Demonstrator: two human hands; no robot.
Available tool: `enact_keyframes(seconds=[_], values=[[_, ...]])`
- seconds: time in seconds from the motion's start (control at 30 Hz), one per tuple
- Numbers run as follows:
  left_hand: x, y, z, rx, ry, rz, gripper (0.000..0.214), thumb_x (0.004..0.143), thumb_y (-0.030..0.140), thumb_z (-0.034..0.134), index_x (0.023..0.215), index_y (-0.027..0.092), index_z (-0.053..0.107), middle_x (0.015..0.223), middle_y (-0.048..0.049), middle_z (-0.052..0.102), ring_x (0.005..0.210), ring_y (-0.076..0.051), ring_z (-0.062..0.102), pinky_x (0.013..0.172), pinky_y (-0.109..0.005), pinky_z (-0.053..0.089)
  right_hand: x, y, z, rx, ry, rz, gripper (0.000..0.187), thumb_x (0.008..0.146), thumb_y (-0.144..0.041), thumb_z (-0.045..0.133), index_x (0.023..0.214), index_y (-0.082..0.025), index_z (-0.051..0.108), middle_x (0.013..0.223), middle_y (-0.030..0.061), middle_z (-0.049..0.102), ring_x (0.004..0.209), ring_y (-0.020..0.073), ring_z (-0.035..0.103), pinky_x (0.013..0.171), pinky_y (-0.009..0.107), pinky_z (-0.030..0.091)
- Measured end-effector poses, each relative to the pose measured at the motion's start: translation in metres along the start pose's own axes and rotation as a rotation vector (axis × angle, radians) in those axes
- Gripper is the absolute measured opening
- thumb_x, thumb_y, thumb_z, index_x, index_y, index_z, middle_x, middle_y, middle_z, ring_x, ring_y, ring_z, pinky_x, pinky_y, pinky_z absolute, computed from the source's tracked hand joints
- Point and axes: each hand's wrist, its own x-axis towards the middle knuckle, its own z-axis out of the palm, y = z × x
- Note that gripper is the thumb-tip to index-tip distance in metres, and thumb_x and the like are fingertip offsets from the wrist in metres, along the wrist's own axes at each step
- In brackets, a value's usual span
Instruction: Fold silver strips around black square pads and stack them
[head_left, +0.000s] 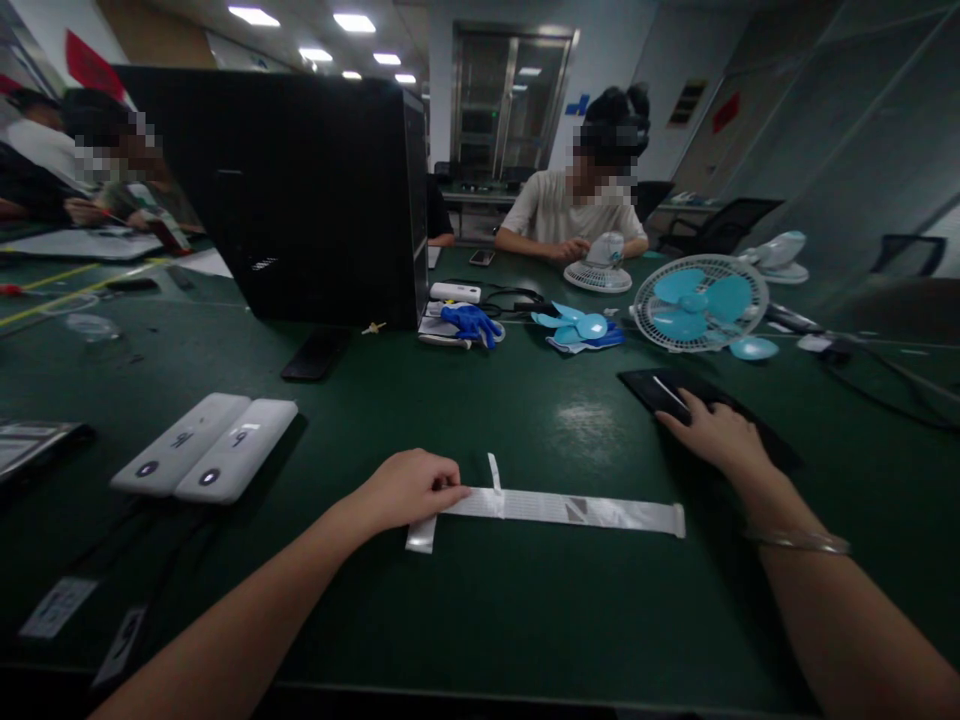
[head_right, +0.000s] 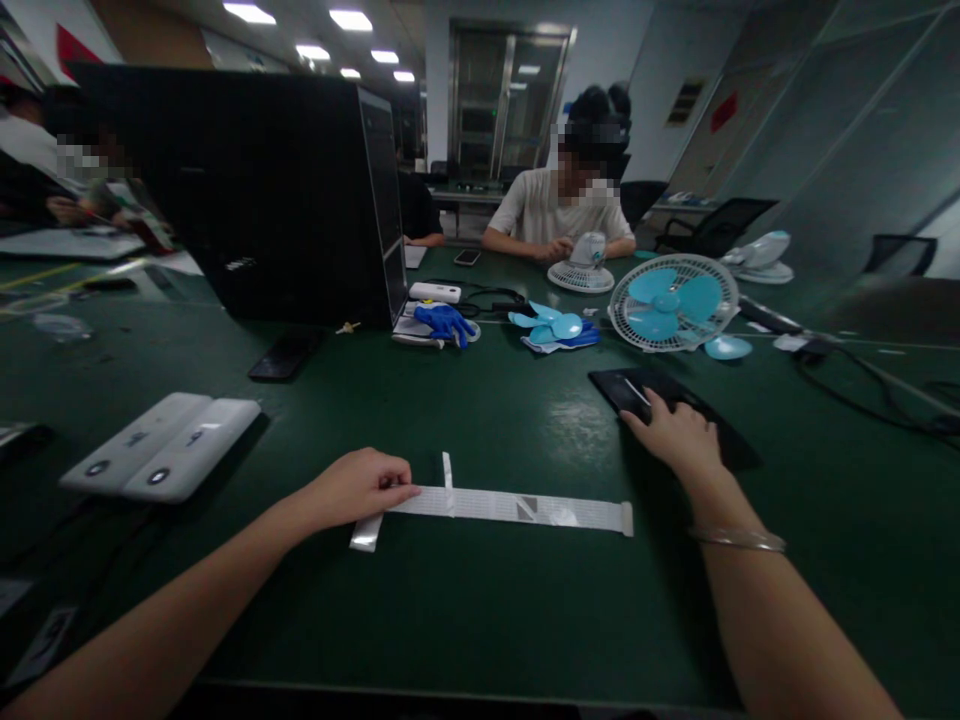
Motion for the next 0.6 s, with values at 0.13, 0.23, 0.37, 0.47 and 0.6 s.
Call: enact_keyframes(seconds=[0.13, 0.23, 0.37, 0.47, 0.6], values=[[0.000, 0.000, -0.002, -0.057, -0.048, 0.016, 0.032, 0.085, 0.050, 0.055, 0.083, 0.021, 0.069, 0.077, 0.0003, 0.065, 0.068, -0.013, 0.057, 0.056, -0.023, 0.036, -0.013, -0.041, 0.007, -0.041, 0.042, -0.293, 0.073, 0.089, -0.065, 0.033, 0.149, -0.024, 0.029, 0.136, 0.0226, 0.042, 0.128, 0.0372, 0.039, 0.102, 0.049, 0.031], [-0.001, -0.001, -0.002, -0.098, -0.096, 0.029, 0.030, 0.080, 0.048, 0.063, 0.083, 0.020, 0.070, 0.076, 0.0003, 0.065, 0.066, -0.013, 0.057, 0.055, -0.023, 0.035, -0.033, -0.073, 0.005, -0.042, 0.089, -0.572, 0.072, 0.090, -0.064, 0.031, 0.150, -0.024, 0.026, 0.135, 0.0201, 0.044, 0.126, 0.0359, 0.041, 0.101, 0.049, 0.035], [-0.004, -0.002, -0.005, -0.119, -0.194, 0.058, 0.030, 0.077, 0.046, 0.066, 0.094, 0.023, 0.073, 0.075, 0.0008, 0.065, 0.061, -0.011, 0.053, 0.051, -0.022, 0.033, -0.066, -0.108, -0.006, 0.065, 0.024, -0.856, 0.075, 0.089, -0.067, 0.036, 0.152, -0.029, 0.020, 0.143, 0.0158, 0.036, 0.130, 0.0328, 0.038, 0.104, 0.049, 0.035], [-0.005, -0.003, -0.007, -0.177, -0.283, 0.095, 0.031, 0.075, 0.046, 0.068, 0.092, 0.020, 0.073, 0.073, 0.0005, 0.064, 0.059, -0.011, 0.052, 0.050, -0.021, 0.034, -0.090, -0.126, -0.016, 0.140, -0.056, -1.034, 0.075, 0.088, -0.064, 0.042, 0.152, -0.032, 0.017, 0.149, 0.0123, 0.029, 0.134, 0.0304, 0.033, 0.106, 0.049, 0.034], [-0.007, -0.004, -0.008, -0.272, -0.341, 0.104, 0.030, 0.075, 0.045, 0.069, 0.088, 0.018, 0.072, 0.074, -0.0003, 0.065, 0.061, -0.011, 0.055, 0.053, -0.021, 0.038, -0.122, -0.141, -0.025, 0.173, -0.122, -1.196, 0.075, 0.088, -0.062, 0.046, 0.152, -0.034, 0.017, 0.151, 0.0106, 0.026, 0.136, 0.0295, 0.030, 0.106, 0.050, 0.034]])
